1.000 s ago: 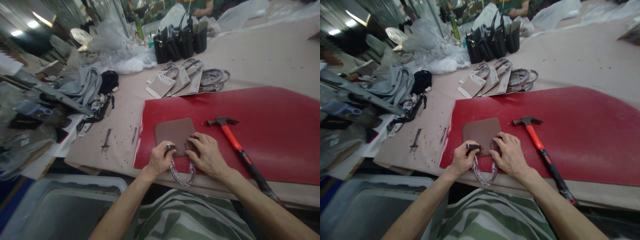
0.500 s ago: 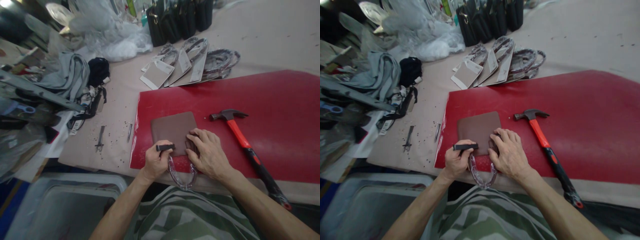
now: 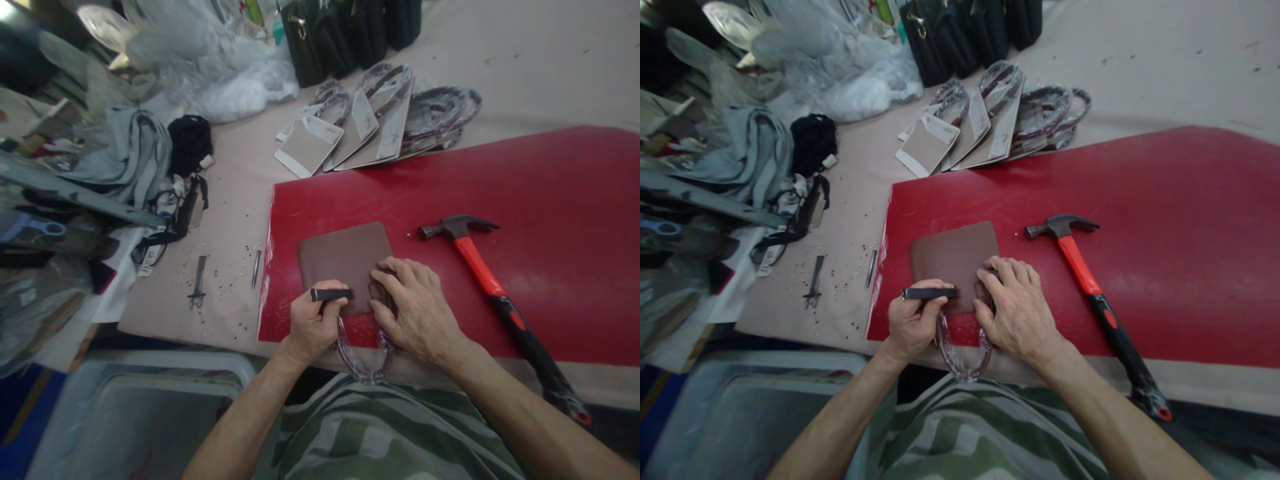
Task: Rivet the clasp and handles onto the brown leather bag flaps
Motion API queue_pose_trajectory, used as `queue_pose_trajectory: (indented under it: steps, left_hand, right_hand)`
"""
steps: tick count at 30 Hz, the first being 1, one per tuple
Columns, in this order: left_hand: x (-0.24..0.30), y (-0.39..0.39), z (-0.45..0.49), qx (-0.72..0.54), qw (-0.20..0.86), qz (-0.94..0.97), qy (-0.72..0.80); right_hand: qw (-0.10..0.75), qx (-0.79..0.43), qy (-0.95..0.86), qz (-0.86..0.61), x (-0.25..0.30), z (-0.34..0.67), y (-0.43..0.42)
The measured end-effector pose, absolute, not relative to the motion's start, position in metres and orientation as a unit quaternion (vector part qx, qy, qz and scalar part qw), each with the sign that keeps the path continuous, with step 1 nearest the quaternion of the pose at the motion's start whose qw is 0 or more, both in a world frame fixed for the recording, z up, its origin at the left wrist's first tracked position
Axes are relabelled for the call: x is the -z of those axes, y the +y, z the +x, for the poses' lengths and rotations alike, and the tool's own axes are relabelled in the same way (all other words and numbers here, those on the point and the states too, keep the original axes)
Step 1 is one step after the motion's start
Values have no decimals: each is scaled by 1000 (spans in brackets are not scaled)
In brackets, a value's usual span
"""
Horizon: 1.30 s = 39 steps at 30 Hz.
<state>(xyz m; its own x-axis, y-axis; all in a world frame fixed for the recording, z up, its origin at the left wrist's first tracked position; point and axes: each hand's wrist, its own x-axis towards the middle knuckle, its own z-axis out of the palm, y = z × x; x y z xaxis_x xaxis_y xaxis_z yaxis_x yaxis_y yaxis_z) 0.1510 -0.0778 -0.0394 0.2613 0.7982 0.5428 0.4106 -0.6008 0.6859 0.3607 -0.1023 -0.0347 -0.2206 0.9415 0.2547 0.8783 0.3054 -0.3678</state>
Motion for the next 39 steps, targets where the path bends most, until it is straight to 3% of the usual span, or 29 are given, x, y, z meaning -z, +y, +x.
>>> queue_pose_trajectory:
  steps: [28,34,37,39]
  left_hand:
    - [46,-76,163,-420,159,807,384]
    - [45,-74,166,-399,175,813,387]
    - [45,-73,167,-395,197,807,393]
    - [46,-73,168,-394,203,804,396]
  right_hand:
    - [224,-77,-778,-581,36,363,-103]
    - [310,-91,-771,-549,40,374,-105]
    - [330,-33,-738,-587,35,399,-115]
    - [285,33,-716,-637,28,422,-126]
